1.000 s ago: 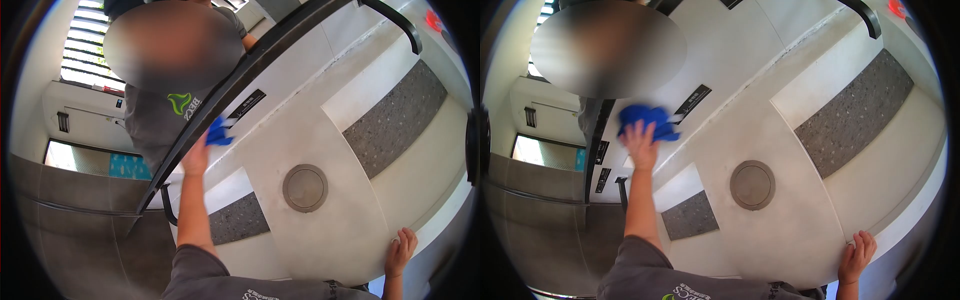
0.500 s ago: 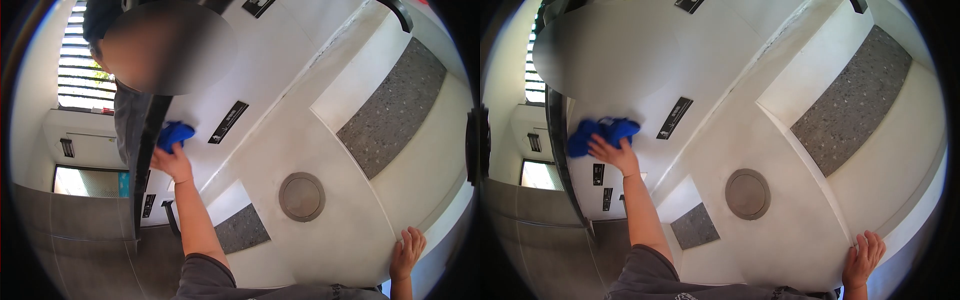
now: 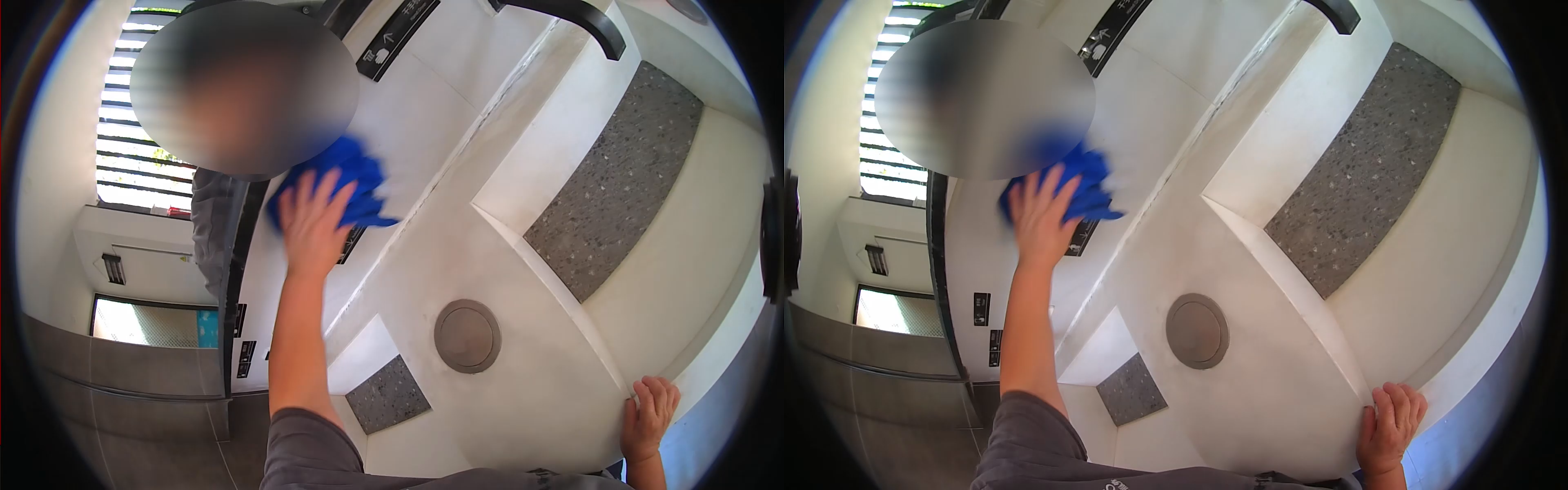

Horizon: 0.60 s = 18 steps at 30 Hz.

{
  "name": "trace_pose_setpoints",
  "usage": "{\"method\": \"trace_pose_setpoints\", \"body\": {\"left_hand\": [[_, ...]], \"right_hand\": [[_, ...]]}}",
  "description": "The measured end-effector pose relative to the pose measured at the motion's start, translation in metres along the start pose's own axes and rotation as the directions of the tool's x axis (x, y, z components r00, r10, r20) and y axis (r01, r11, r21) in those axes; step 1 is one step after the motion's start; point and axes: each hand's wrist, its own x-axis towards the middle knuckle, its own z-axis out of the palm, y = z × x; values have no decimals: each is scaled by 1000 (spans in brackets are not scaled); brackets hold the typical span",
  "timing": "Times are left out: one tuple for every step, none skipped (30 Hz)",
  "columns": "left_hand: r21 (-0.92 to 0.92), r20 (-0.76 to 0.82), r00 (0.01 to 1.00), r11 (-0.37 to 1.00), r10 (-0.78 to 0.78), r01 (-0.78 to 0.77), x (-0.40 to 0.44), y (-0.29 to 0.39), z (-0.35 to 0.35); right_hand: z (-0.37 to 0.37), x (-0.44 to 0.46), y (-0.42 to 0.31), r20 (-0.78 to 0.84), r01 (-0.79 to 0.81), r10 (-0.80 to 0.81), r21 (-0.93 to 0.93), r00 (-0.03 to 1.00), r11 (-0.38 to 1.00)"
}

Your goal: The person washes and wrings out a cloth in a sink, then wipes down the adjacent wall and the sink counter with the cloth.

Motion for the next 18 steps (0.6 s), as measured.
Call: {"method": "trace_pose_setpoints", "body": {"left_hand": [[77, -44, 994, 992, -100, 103, -30, -20, 5], [80, -53, 976, 974, -210, 213, -67, -45, 14], [60, -74, 952, 952, -296, 301, -102, -69, 17], [83, -40, 864, 860, -502, 503, -131, -83, 17], [14, -68, 782, 784, -619, 621, -155, -103, 23], [-69, -83, 691, 696, -718, 715, -163, -110, 17], [-71, -83, 692, 697, -717, 714, -162, -111, 21], [-139, -133, 661, 674, -739, 725, -156, -110, 24], [-209, -182, 625, 652, -759, 729, -148, -108, 27], [-280, -228, 586, 629, -778, 725, -138, -105, 30], [-288, -233, 584, 629, -778, 722, -124, -97, 31], [-330, -257, 551, 608, -794, 722, -108, -86, 30], [-371, -278, 516, 586, -810, 720, -92, -76, 29], [-317, -255, 551, 607, -795, 729, -80, -70, 29], [-326, -257, 548, 606, -796, 726, -66, -63, 29], [-202, -300, 658, 720, -691, 664, -51, -56, 29], [-67, -323, 755, 810, -570, 583, -36, -48, 27], [-60, -277, 788, 829, -550, 557, -18, -38, 22]], "right_hand": [[-1, 1, 0, -6, -6, 6, 4, 1000, 1000], [-2, 1, -1, -5, -7, 7, 6, 1000, 1000], [-3, 2, -3, -1, -6, 6, 8, 1000, 1000], [-3, 3, -4, -6, -11, 11, 11, 1000, 1000], [-3, 4, -5, 6, -6, 6, -5, 1000, 1000], [-3, 5, -6, 21, -1, 2, -23, 1000, 1000], [-3, 5, -5, 20, -3, 3, -23, 1000, 1000], [-2, 4, -3, 19, 4, -4, -27, 1000, 1000], [0, 3, -2, 16, 12, -11, -30, 1000, 999], [2, 2, -2, 9, 12, -11, -31, 1000, 999], [4, 0, -2, 8, -5, 5, -17, 1000, 1000], [4, 1, 0, 6, -22, 22, -9, 1000, 1000], [2, 3, -1, -4, -24, 24, -18, 1000, 1000], [-1, 5, -5, -3, -17, 17, -10, 1000, 1000], [-3, 7, -8, -2, -9, 9, 0, 1000, 1000], [-5, 8, -8, 19, -11, 11, 0, 1000, 1000], [-5, 8, -9, 13, -11, 11, -2, 1000, 1000], [-4, 7, -9, -2, -20, 20, -3, 1000, 1000]]}}
